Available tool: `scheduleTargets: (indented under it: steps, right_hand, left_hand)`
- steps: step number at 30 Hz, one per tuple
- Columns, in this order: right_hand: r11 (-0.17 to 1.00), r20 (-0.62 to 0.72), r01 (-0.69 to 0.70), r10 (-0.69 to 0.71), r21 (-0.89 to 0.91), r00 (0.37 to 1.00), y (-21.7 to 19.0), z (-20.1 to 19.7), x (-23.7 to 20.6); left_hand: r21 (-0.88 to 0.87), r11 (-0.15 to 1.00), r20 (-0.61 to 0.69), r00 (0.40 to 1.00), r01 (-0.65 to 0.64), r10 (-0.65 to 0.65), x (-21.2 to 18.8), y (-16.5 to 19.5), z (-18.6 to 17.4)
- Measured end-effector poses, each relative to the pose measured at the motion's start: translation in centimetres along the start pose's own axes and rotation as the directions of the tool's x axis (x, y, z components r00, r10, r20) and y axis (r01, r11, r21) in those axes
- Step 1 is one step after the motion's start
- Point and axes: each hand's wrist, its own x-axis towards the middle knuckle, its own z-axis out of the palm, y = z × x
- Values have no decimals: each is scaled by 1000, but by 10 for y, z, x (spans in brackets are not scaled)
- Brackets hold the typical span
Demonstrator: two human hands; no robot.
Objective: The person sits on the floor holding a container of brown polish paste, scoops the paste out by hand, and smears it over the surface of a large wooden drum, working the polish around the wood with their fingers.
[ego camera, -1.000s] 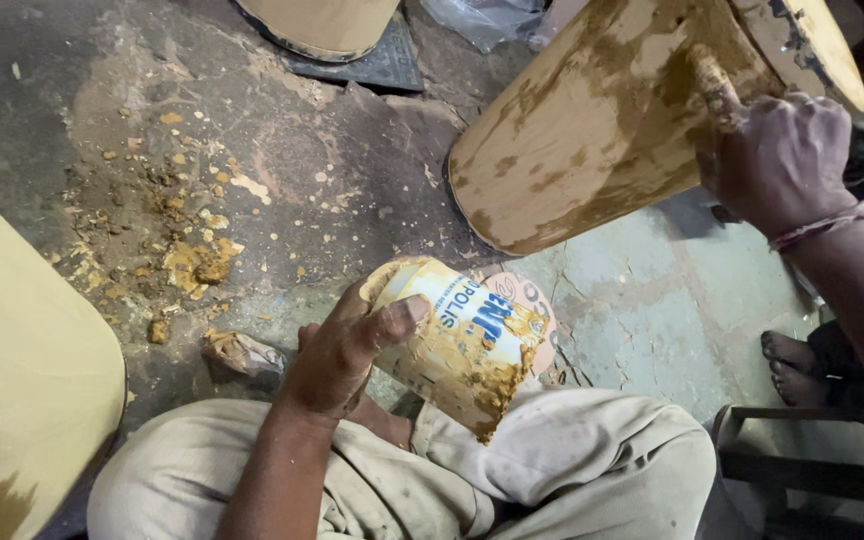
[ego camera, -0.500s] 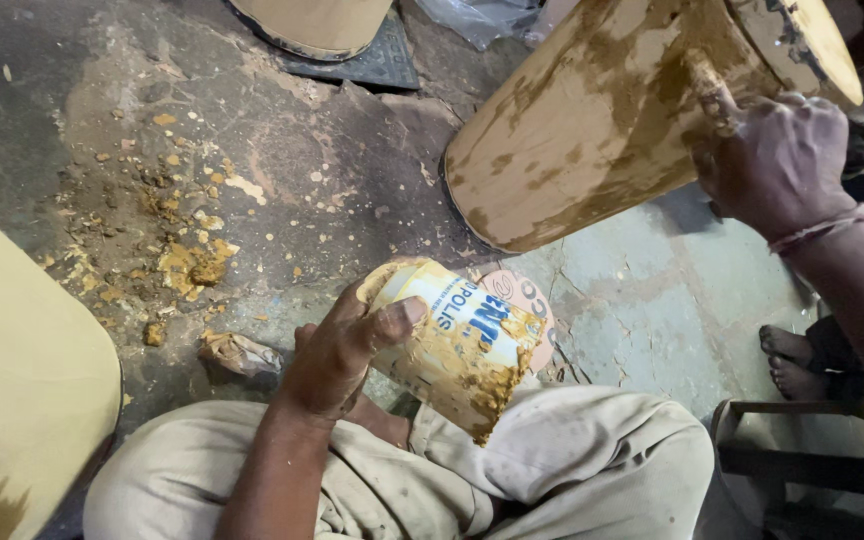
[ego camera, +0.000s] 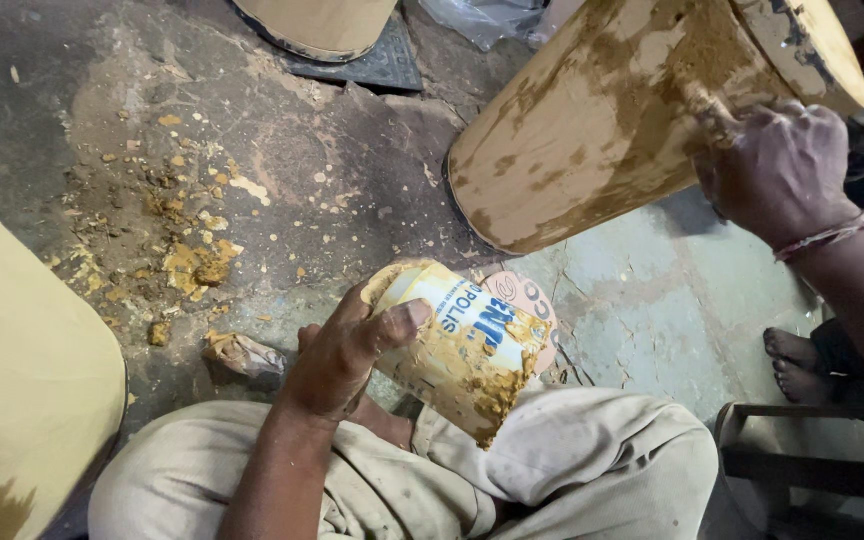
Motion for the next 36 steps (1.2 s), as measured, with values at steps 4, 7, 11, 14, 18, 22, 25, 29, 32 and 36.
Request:
scheduleTargets:
  steps: [4,7,11,14,18,22,25,29,32,36]
  right_hand:
    - [998,199,-52,55,-22,978,-5,6,7]
    - [997,147,-31,41,-69,988,-14,-3,11]
    - [999,155,-27,22,31,988,-18,-24,4]
    - [996,140,-67,59,56,988,-15,-34,-1]
    - [996,105,-85,86,-21,991,-11,-33,0]
    - [996,137,-86,89,-29,987,-11,-26,-2]
    - [997,73,-71,71,2,995,-8,-21,-5]
    - [997,88,-76,73,24,993,-4,-19,-2]
    - [999,11,-40,41,-35,999,-2,-23,4]
    - [991,98,-101,110,-90,989,-6,-30,11]
  left_hand:
    - [41,999,-45,999,27,-25,0,0,-1]
    - [77,997,-29,999,-17,19,2,-1,1]
    - [42,998,-28,998,-52,53,2,-2,0]
    - [33,997,32,997,-73,71,2,-3,0]
    - [46,996,15,997,-72,71,3,-5,-1]
    - [16,1000,14,1000,-17,17,0,-5,-3]
    - [69,997,-25,999,-26,28,1,-3,-1]
    - [78,996,-89,995,49,-42,0,-2,1]
    - [74,996,-31,998,-56,59,1,-1,1]
    - [100,994,-37,999,-34,38,1,-2,1]
